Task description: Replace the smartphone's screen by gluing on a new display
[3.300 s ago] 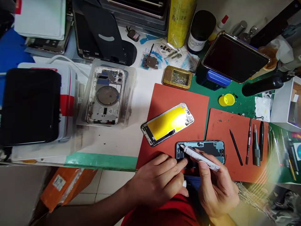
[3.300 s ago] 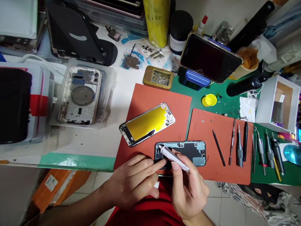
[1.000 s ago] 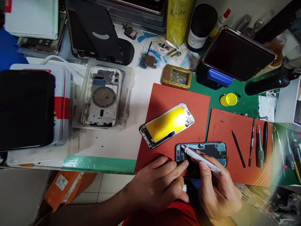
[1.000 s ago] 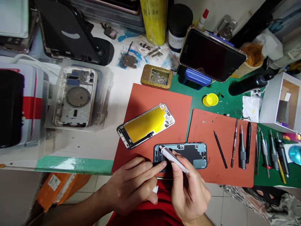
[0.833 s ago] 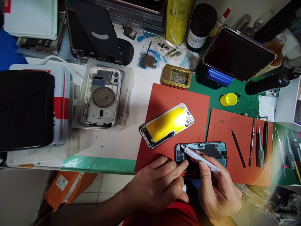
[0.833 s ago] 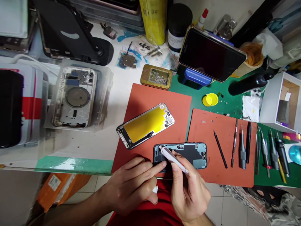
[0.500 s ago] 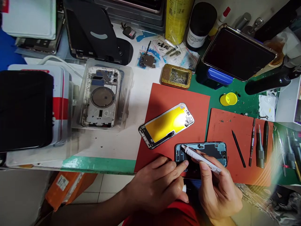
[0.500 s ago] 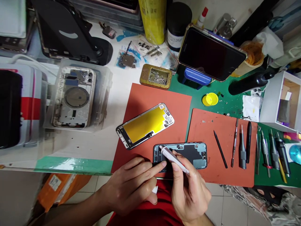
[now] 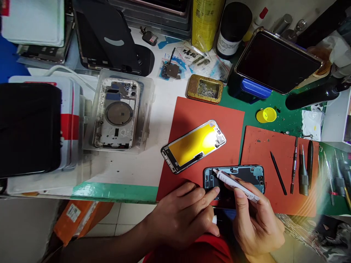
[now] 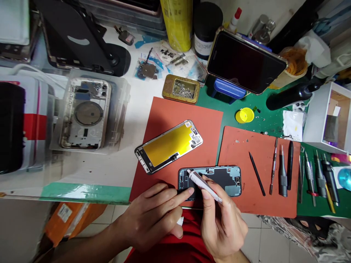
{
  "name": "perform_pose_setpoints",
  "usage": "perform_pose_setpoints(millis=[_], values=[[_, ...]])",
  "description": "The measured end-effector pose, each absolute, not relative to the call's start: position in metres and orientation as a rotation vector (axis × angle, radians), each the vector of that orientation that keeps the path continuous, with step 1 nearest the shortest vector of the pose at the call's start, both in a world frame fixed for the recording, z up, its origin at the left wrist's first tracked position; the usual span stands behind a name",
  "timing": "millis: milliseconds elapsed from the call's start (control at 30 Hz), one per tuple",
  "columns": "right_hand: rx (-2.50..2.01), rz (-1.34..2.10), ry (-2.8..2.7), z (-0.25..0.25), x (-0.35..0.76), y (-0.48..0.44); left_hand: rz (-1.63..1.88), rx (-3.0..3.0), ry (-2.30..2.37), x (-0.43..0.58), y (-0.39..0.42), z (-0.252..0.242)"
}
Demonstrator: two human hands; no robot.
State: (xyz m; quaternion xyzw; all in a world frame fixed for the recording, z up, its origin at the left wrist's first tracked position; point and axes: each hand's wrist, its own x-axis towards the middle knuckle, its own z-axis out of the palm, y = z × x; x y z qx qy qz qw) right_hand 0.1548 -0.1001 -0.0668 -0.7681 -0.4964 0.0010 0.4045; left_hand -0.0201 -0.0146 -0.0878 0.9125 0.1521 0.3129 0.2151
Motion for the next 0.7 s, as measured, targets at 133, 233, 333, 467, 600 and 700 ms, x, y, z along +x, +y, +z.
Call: perform_pose_setpoints(millis=[133,233,333,467,600,700], values=[[-1.947,-0.008,-1.236,-0.0677,0.1551,-0.1004,0.857,2.532,0.425,-0.0194,-0.0144,-0.0867],[-1.936,0.002,-1.227,-0.0673,0.1555,-0.1008,0.863,2.532,0.428,-0.0195,-0.0149,-0.0876],[-1.930,0.015,-1.231,-0.0667,0.1557,-0.1012,0.852,2.534,0.426,-0.0203,-0.0157,-0.0889],[-1.928,0.024,-1.224,-0.0672,0.1555,-0.1012,0.847,2.535,0.422,-0.0207,-0.0162,-0.0889],[-1.917,0.023,-1.223,-0.0678,0.1562,-0.1017,0.850,2.532,0.416,-0.0201,-0.0158,-0.0881],[-1.930,0.010,-1.231,-0.0669,0.1572,-0.1025,0.842,2.530,0.409,-0.0204,-0.0156,-0.0882]])
